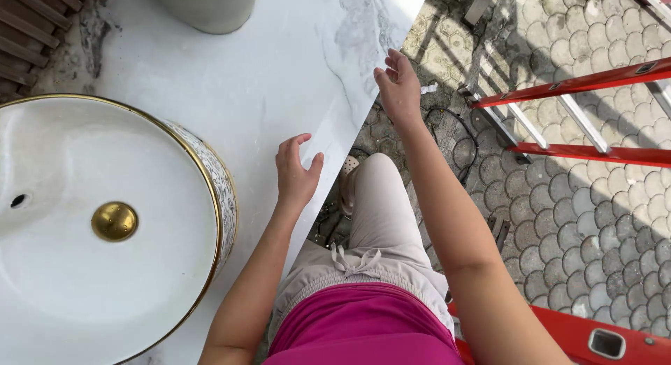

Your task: Sweeping the ground and cleaning an outdoor marble sink with a rag.

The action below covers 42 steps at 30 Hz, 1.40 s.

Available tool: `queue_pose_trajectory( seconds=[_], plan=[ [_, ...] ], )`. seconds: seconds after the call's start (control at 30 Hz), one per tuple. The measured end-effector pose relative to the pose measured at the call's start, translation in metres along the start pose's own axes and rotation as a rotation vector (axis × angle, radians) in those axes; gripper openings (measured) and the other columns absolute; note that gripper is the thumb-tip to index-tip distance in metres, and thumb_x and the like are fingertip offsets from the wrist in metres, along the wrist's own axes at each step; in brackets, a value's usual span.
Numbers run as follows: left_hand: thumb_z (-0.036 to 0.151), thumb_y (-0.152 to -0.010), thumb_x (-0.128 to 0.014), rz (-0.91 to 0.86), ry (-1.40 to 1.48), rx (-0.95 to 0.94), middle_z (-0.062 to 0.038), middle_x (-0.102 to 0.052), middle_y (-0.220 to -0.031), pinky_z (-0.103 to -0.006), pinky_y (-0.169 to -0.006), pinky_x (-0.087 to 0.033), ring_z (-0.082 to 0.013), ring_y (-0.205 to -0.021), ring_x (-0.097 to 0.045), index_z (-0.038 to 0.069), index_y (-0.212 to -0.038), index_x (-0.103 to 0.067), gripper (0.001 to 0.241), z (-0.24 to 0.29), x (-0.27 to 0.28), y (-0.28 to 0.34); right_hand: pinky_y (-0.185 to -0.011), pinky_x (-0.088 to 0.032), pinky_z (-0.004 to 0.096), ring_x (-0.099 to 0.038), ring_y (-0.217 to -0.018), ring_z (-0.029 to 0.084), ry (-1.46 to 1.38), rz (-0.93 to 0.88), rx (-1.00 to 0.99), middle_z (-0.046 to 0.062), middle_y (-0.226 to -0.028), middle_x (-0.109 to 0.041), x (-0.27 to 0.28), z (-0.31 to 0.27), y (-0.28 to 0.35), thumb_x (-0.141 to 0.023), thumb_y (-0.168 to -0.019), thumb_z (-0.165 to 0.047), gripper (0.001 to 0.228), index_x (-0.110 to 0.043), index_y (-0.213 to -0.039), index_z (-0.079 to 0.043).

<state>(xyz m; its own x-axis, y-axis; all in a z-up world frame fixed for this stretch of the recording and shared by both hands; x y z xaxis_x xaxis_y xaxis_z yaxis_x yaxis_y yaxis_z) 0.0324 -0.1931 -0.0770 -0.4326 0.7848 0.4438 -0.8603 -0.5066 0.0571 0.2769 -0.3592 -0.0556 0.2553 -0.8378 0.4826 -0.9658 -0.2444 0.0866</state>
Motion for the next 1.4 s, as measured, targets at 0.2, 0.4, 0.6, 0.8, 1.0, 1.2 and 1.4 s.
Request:
queue_pose_trajectory(
  seconds=[0.2,0.4,0.6,0.8,1.0,1.2,1.4],
  plan=[
    [0.016,-0.091,-0.072,0.216,-0.024,-0.078,-0.008,-0.056,-0.139,-0.0457,-0.113,-0.037,-0.0291,-0.134,-0.049,0.010,-0.133,-0.055,0.046,0.043,-0.026,-0.107,-0.102,-0.053,0.038,-0.065,-0.117,0.024,0.262,0.121,0.201,0.013,-0.129,-0.067,0.033,-0.018,-0.223,-0.071,-0.095,-0.020,0.045,-0.060,-0.136,-0.003],
    [0.015,-0.091,-0.073,0.470,-0.076,0.126,-0.007,-0.058,-0.136,-0.0461,-0.111,-0.037,-0.0284,-0.131,-0.051,0.011,-0.132,-0.055,0.045,0.069,-0.108,-0.220,-0.114,-0.045,0.043,-0.057,-0.131,0.032,0.410,0.233,0.445,0.013,-0.140,-0.060,0.054,-0.036,-0.517,-0.071,-0.098,-0.011,0.043,-0.061,-0.139,-0.006],
    [0.014,-0.088,-0.073,0.481,-0.014,0.059,-0.013,-0.055,-0.138,-0.0465,-0.113,-0.040,-0.0371,-0.132,-0.047,0.010,-0.133,-0.057,0.049,0.190,-0.165,-0.342,-0.112,-0.043,0.050,-0.033,-0.140,0.042,0.586,0.120,0.668,0.024,-0.157,-0.026,0.038,-0.040,-0.683,-0.083,-0.089,-0.011,0.083,-0.038,-0.158,-0.008],
    [0.015,-0.088,-0.073,0.402,-0.067,-0.025,-0.016,-0.053,-0.139,-0.0477,-0.110,-0.042,-0.0391,-0.130,-0.047,0.011,-0.135,-0.057,0.050,0.250,-0.181,-0.446,-0.080,-0.057,0.046,-0.065,-0.106,0.039,0.702,0.017,0.825,0.018,-0.130,-0.066,0.035,-0.086,-0.701,-0.079,-0.077,-0.004,0.053,-0.068,-0.128,-0.007],
    [0.014,-0.088,-0.073,0.458,-0.030,-0.023,-0.017,-0.053,-0.139,-0.0471,-0.112,-0.041,-0.0397,-0.131,-0.047,0.011,-0.134,-0.058,0.049,0.239,-0.186,-0.443,-0.061,-0.046,0.043,-0.061,-0.065,0.034,0.501,0.124,0.892,0.019,-0.074,-0.066,0.062,-0.083,-0.728,-0.074,-0.088,0.004,0.011,-0.067,-0.080,0.005],
    [0.014,-0.091,-0.073,0.654,0.045,0.108,-0.013,-0.057,-0.138,-0.0436,-0.111,-0.048,-0.0346,-0.128,-0.057,0.012,-0.135,-0.060,0.046,0.183,-0.141,-0.374,-0.079,-0.051,0.021,-0.065,-0.087,0.009,-0.107,-0.485,0.803,0.007,-0.100,-0.073,0.102,-0.216,-0.526,-0.064,-0.101,0.010,0.016,-0.075,-0.109,0.001],
    [0.022,-0.097,-0.071,0.747,0.179,0.243,-0.007,-0.054,-0.139,-0.0395,-0.096,-0.053,-0.0248,-0.120,-0.059,0.019,-0.139,-0.056,0.045,0.160,-0.086,-0.263,-0.085,-0.052,0.019,-0.064,-0.092,0.005,-0.196,-0.892,0.708,0.002,-0.106,-0.071,0.038,-0.236,-0.361,-0.064,-0.103,0.009,0.016,-0.068,-0.116,0.000]
  ],
)
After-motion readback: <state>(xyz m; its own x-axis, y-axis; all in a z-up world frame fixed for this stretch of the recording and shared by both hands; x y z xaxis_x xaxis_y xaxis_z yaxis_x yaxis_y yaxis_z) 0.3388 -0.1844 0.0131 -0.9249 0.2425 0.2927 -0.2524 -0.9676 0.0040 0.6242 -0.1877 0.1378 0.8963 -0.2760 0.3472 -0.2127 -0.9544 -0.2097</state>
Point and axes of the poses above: each hand's wrist, its own y-axis away from the middle knuckle, its own x-axis out of the back of the hand, z = x × y, the point moved 8 cm from there along -y, towards the middle knuckle
